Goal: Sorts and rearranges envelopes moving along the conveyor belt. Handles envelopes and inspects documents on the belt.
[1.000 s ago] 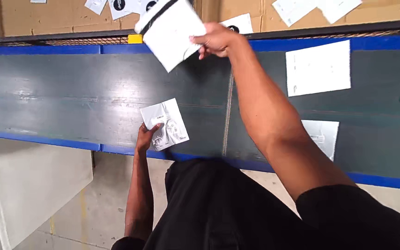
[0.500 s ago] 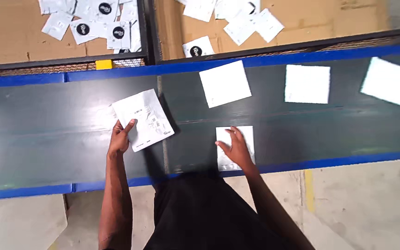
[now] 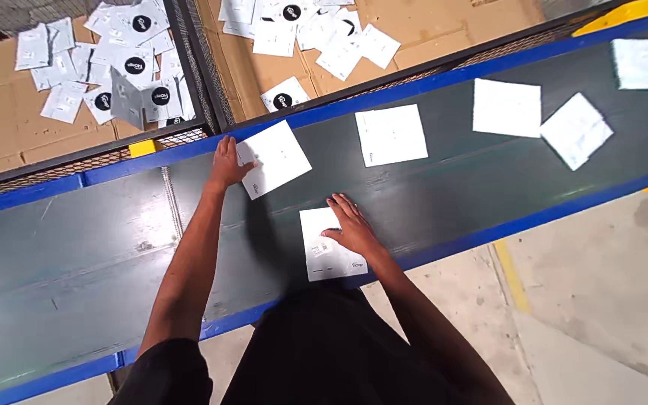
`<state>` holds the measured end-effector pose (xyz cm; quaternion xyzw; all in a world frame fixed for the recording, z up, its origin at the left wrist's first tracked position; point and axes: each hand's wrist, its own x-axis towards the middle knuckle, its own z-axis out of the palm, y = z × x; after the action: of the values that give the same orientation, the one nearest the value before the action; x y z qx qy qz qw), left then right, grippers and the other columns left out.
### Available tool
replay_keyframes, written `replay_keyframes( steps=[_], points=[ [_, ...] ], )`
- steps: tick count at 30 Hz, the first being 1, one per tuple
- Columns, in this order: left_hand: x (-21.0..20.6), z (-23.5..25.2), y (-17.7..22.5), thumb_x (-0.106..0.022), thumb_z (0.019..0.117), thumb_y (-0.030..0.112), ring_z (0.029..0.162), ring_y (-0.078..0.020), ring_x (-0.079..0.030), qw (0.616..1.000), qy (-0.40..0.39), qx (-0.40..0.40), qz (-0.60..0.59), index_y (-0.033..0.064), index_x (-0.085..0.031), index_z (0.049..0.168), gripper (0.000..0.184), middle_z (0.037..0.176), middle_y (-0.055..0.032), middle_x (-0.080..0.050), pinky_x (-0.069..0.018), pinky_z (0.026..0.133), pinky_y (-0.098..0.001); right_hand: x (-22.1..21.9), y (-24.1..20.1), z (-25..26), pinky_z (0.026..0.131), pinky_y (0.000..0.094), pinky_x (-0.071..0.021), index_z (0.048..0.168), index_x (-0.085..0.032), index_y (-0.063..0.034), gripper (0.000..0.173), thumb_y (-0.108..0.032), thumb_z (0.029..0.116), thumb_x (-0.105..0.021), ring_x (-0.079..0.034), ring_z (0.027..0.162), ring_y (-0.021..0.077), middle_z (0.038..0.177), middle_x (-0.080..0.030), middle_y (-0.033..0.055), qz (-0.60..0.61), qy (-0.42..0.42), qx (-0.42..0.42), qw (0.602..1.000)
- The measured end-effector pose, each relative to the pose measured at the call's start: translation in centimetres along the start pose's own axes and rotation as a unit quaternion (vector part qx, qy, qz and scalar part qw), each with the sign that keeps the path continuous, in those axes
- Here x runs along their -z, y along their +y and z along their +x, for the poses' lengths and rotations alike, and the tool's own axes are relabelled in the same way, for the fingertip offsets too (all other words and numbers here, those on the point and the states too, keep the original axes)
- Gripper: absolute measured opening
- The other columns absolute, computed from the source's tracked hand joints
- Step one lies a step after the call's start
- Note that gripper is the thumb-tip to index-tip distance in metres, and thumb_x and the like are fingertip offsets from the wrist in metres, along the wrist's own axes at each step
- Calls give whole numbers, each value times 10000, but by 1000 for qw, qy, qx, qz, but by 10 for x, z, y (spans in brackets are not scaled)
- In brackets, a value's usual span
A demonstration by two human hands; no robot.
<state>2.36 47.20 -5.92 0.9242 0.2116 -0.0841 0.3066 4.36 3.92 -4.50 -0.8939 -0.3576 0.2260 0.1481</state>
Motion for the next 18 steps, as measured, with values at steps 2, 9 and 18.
replay_keyframes(
  steps=[2, 9, 18],
  points=[
    [-8, -13, -6, -755, 830, 602, 1507, -488, -237, 997, -27, -3, 66, -42, -327, 1558, 1062, 1605, -316, -291, -184, 1213, -669, 1, -1, 2, 1246, 553, -253, 1577, -403, -152, 923, -598, 843, -741, -263, 1560, 257, 1671, -335, 41, -16, -35, 9, 999],
    [16, -85, -23, -896, 686, 585, 1259, -463, -572, 987, -45, 155, -5, -42, -449, 1446, 1081, 1343, -317, -580, -426, 1058, -684, -16, -12, -8, 1256, 513, -246, 1511, -498, -184, 635, -462, 962, -657, -349, 1518, 218, 1606, -442, 13, 12, -11, 17, 1000],
    [57, 34, 63, -796, 879, 426, 1221, -267, -621, 918, 159, 52, -359, 5, -196, 1572, 1008, 1465, -206, -487, -563, 1003, -438, -42, -43, -17, 1257, 476, -265, 1489, -522, -167, 592, -478, 993, -611, -358, 1515, 214, 1593, -460, 14, 22, 1, 59, 998]
  ],
)
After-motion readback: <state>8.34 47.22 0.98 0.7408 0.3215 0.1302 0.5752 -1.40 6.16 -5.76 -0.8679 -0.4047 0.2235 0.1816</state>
